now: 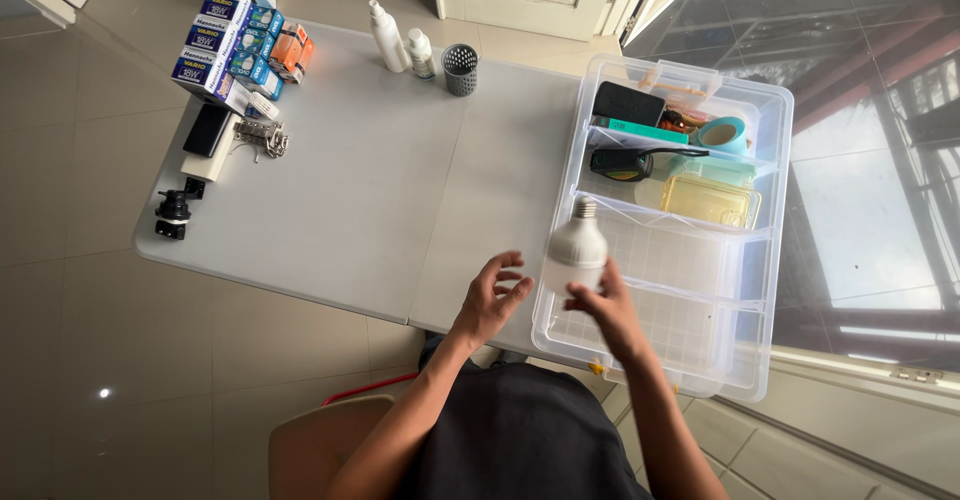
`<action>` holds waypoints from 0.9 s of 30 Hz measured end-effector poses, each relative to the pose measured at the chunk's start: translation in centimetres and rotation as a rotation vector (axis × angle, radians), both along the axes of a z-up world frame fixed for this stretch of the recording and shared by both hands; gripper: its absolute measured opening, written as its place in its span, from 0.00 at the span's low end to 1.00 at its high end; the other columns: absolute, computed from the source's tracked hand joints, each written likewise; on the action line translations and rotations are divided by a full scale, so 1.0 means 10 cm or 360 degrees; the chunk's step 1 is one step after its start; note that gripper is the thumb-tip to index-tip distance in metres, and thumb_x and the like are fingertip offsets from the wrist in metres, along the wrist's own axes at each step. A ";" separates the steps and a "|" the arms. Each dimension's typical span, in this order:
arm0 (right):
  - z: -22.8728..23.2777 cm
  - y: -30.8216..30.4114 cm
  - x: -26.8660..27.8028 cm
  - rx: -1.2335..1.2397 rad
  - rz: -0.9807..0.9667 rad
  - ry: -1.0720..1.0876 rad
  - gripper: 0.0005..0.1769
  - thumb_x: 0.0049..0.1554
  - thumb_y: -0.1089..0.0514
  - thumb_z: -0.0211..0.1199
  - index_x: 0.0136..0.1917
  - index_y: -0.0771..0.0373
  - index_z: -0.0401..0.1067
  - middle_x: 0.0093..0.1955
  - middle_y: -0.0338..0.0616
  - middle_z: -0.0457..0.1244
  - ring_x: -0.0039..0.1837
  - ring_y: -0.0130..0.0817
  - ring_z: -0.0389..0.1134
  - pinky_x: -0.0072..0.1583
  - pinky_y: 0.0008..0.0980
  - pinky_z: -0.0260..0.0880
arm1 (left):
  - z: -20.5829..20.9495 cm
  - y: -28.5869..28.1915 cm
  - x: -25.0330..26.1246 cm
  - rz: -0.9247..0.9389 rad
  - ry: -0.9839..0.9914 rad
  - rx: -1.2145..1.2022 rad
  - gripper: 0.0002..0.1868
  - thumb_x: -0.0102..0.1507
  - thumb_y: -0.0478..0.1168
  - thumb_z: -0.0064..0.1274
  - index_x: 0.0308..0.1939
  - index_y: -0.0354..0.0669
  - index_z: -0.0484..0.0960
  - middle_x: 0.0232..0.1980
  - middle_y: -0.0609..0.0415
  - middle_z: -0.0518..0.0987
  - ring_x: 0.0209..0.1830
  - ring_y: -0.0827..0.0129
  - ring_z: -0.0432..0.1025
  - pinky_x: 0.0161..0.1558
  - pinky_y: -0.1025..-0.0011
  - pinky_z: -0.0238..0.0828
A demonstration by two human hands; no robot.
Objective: The person removes various items from a clear plastic storage container and places them on a white table. Items include a black camera mount, light bulb boxes, bottles, a power strip, a light bulb, and phone cases. The person arranges the items on the table in a neat row.
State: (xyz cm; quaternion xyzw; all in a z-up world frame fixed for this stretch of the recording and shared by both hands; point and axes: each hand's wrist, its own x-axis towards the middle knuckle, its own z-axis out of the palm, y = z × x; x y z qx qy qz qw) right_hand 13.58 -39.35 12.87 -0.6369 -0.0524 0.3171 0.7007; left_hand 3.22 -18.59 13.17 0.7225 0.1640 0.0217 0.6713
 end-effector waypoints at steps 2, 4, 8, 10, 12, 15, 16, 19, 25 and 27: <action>0.07 0.10 -0.13 0.0006 0.0084 0.0081 0.46 0.52 0.49 0.71 0.75 0.63 0.52 0.59 0.58 0.64 0.53 0.38 0.71 0.53 0.39 0.77 | 0.06 0.00 0.06 -0.0012 -0.0033 -0.0042 0.50 0.61 0.67 0.55 0.74 0.35 0.59 0.68 0.42 0.71 0.66 0.58 0.70 0.58 0.61 0.76; 0.16 0.16 -0.19 -0.0085 0.0152 0.0083 0.48 0.51 0.47 0.71 0.76 0.62 0.51 0.60 0.57 0.65 0.52 0.39 0.70 0.54 0.39 0.76 | 0.08 -0.01 0.12 -0.0024 -0.0076 -0.0080 0.55 0.60 0.68 0.56 0.77 0.34 0.53 0.70 0.40 0.68 0.68 0.56 0.68 0.60 0.60 0.74; 0.29 0.20 -0.24 -0.0135 0.0287 0.0052 0.48 0.50 0.45 0.72 0.75 0.62 0.51 0.61 0.56 0.65 0.52 0.38 0.70 0.55 0.39 0.75 | 0.13 -0.06 0.17 0.0013 -0.0107 -0.0208 0.56 0.61 0.64 0.59 0.78 0.35 0.49 0.68 0.38 0.69 0.66 0.55 0.70 0.60 0.59 0.74; 0.33 0.22 -0.24 -0.0133 0.0302 0.0053 0.48 0.50 0.44 0.72 0.75 0.62 0.52 0.61 0.56 0.65 0.53 0.38 0.70 0.55 0.39 0.75 | 0.18 -0.06 0.19 0.0037 -0.0104 -0.0271 0.55 0.60 0.62 0.60 0.77 0.35 0.50 0.66 0.39 0.71 0.63 0.56 0.72 0.59 0.60 0.75; 0.34 0.21 -0.25 -0.0163 0.0326 0.0057 0.48 0.50 0.44 0.71 0.75 0.61 0.52 0.62 0.56 0.65 0.54 0.38 0.70 0.56 0.39 0.75 | 0.21 -0.06 0.17 0.0047 -0.0107 -0.0314 0.53 0.60 0.60 0.61 0.77 0.36 0.51 0.65 0.40 0.71 0.61 0.57 0.73 0.56 0.60 0.76; 0.33 0.23 -0.25 -0.0177 0.0369 0.0064 0.49 0.51 0.43 0.70 0.77 0.61 0.52 0.62 0.57 0.66 0.56 0.38 0.70 0.57 0.38 0.75 | 0.26 -0.03 0.14 0.0097 -0.0031 -0.0333 0.53 0.59 0.57 0.62 0.77 0.37 0.51 0.62 0.40 0.72 0.57 0.57 0.75 0.55 0.61 0.78; 0.32 0.24 -0.26 -0.0141 0.0375 0.0083 0.49 0.51 0.43 0.70 0.77 0.61 0.51 0.63 0.58 0.65 0.57 0.38 0.70 0.57 0.39 0.75 | 0.27 -0.03 0.13 0.0110 -0.0020 -0.0245 0.52 0.58 0.57 0.62 0.76 0.37 0.52 0.61 0.40 0.72 0.56 0.57 0.76 0.54 0.61 0.78; 0.29 0.28 -0.29 -0.0070 0.0407 0.0053 0.48 0.53 0.42 0.69 0.77 0.62 0.52 0.70 0.53 0.60 0.61 0.40 0.69 0.58 0.39 0.74 | 0.27 -0.02 0.12 0.0151 0.0002 -0.0026 0.52 0.57 0.58 0.63 0.76 0.37 0.55 0.60 0.40 0.74 0.56 0.57 0.77 0.54 0.61 0.79; 0.28 0.37 -0.34 -0.0060 0.0453 0.0090 0.48 0.54 0.43 0.67 0.79 0.61 0.51 0.74 0.51 0.58 0.64 0.42 0.68 0.58 0.40 0.74 | 0.21 0.04 0.05 0.0236 0.0035 0.0068 0.53 0.55 0.60 0.64 0.74 0.35 0.57 0.58 0.40 0.75 0.59 0.55 0.75 0.53 0.60 0.79; 0.28 0.42 -0.35 -0.0066 0.0483 0.0099 0.48 0.55 0.43 0.67 0.79 0.61 0.51 0.74 0.52 0.58 0.65 0.42 0.67 0.59 0.40 0.73 | 0.19 0.08 0.02 0.0264 0.0069 0.0079 0.52 0.55 0.60 0.64 0.73 0.35 0.58 0.57 0.40 0.76 0.58 0.56 0.75 0.52 0.60 0.79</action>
